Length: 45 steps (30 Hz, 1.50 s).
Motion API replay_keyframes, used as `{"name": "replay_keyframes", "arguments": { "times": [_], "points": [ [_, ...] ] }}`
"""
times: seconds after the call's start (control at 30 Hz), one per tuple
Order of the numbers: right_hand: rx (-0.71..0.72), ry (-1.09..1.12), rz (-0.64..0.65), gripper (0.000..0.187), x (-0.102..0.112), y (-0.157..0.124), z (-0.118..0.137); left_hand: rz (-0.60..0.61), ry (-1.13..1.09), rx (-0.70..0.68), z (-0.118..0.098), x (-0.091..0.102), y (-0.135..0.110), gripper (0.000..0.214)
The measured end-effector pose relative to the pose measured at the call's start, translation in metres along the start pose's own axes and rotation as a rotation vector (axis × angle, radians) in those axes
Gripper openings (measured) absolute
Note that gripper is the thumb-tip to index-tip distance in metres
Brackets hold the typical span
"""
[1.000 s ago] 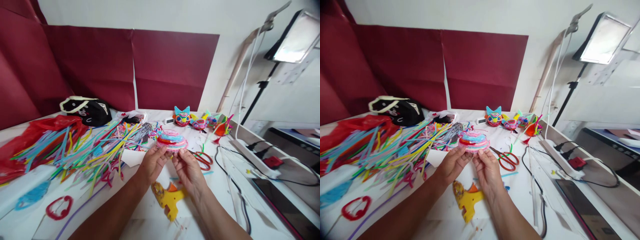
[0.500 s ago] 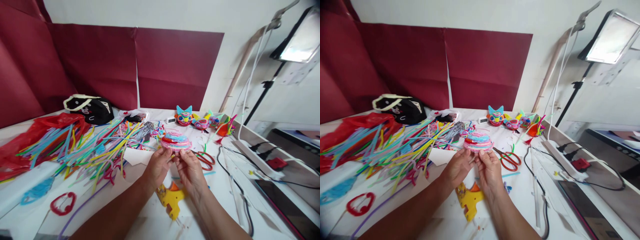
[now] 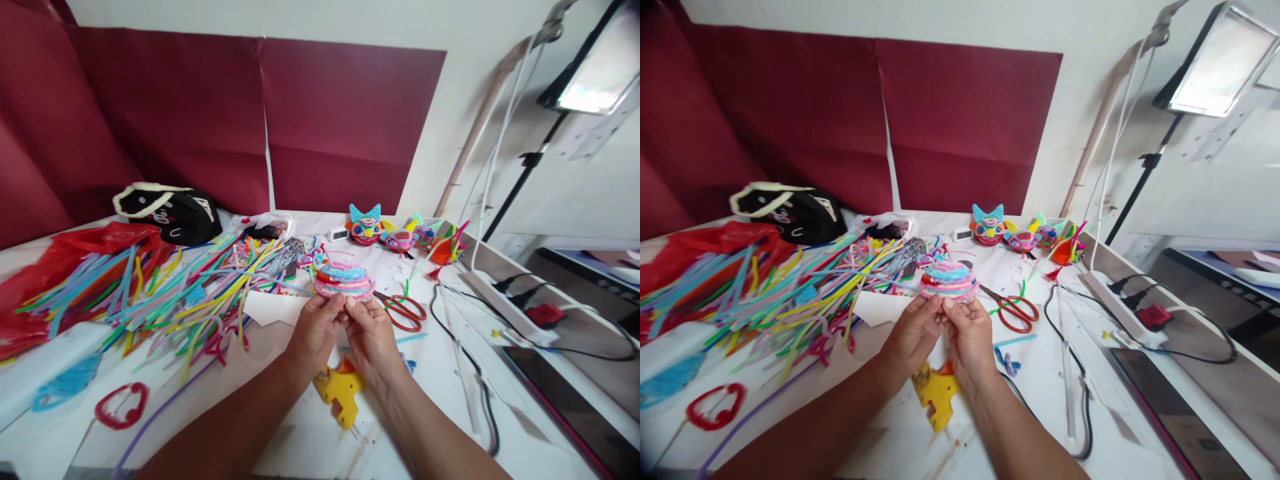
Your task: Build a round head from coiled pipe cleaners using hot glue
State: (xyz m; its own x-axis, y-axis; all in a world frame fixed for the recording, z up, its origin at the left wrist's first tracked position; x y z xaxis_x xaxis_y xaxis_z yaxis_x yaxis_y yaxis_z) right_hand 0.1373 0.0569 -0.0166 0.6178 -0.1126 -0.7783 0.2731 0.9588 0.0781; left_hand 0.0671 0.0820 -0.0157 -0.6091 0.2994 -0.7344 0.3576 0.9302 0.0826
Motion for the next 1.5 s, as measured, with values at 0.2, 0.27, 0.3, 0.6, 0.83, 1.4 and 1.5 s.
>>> {"name": "replay_keyframes", "arguments": {
  "times": [0.2, 0.27, 0.3, 0.6, 0.83, 1.4, 1.5],
  "points": [
    [-0.016, -0.028, -0.002, 0.023, -0.002, 0.0, -0.002, -0.037, 0.053, -0.012, -0.003, 0.006, 0.002, 0.022],
    [-0.035, -0.053, 0.002, 0.024, -0.002, -0.001, -0.003, -0.033, 0.05, -0.011, -0.005, 0.006, 0.003, 0.023],
    [-0.044, -0.071, -0.001, 0.025, -0.002, -0.001, -0.003, -0.029, 0.048, -0.006, -0.007, 0.005, 0.004, 0.024],
    [0.22, -0.388, -0.153, 0.035, 0.017, -0.001, 0.033, -0.092, -0.016, -0.069, -0.036, 0.006, 0.011, 0.017],
    [0.72, -1.0, -0.011, 0.023, -0.022, -0.021, 0.078, -0.025, 0.05, -0.088, -0.035, 0.002, 0.011, 0.021],
    [0.948, -1.268, -0.001, 0.003, -0.035, -0.032, 0.083, 0.012, 0.114, -0.077, -0.034, -0.004, 0.009, 0.014],
    [0.928, -1.245, -0.004, 0.004, -0.034, -0.031, 0.083, 0.003, 0.084, -0.059, -0.032, -0.004, 0.008, 0.015]
  ]
}}
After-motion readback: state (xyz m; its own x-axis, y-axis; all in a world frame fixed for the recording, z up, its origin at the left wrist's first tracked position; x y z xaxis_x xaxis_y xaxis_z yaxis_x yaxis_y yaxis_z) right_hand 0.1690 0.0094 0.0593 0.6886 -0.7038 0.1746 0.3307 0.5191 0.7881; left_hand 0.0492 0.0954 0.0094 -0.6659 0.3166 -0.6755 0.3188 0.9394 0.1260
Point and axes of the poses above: each hand's wrist, its own y-axis towards the middle knuckle, its own x-axis out of the back of the hand, z = x × y, the point moved 10 cm from there along y, towards the middle knuckle
